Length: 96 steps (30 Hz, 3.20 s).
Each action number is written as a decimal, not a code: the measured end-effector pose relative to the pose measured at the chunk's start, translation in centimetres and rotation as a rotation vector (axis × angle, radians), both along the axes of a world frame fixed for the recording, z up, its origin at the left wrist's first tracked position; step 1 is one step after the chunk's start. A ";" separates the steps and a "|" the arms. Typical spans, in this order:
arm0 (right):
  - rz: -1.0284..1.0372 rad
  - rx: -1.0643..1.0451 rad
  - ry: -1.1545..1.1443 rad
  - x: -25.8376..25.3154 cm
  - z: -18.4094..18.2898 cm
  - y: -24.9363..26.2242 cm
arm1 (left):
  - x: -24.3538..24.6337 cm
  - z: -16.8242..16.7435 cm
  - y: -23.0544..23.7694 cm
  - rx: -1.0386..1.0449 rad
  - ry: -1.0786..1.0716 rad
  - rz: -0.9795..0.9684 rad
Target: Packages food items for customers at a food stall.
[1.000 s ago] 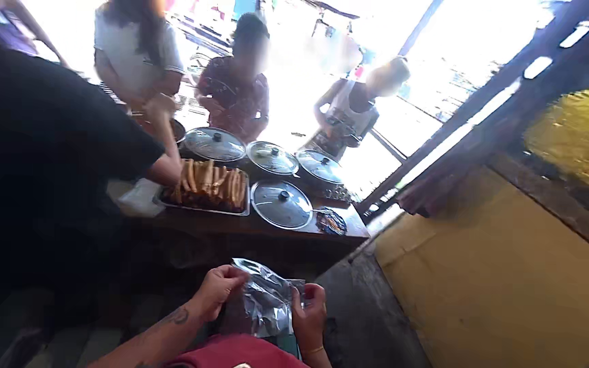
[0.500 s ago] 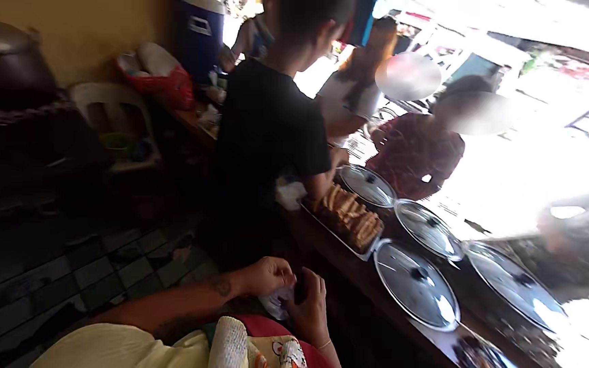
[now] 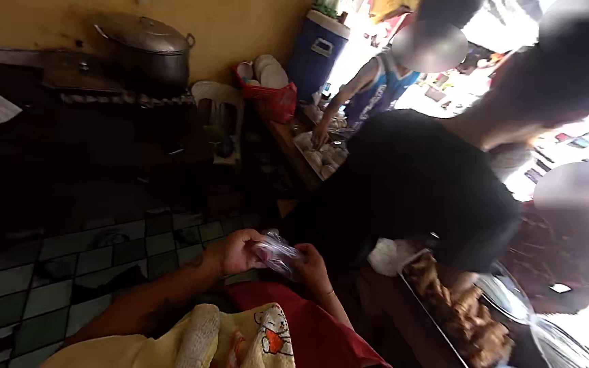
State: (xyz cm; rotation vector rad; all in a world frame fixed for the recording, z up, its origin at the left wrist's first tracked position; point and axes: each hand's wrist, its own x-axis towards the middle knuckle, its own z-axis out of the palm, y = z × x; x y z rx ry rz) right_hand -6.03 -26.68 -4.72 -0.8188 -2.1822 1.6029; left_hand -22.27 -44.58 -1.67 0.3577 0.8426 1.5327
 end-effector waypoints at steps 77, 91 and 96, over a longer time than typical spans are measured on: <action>-0.819 0.827 -0.174 11.6 4.6 6.8 | 10.0 -4.2 27.3 0.142 0.488 -1.339; -0.206 0.341 -0.612 41.0 7.7 9.0 | 42.0 -7.8 30.6 0.050 0.128 -0.947; -0.652 0.630 -0.058 47.6 9.9 17.3 | 41.5 -6.7 35.7 0.237 0.238 -0.734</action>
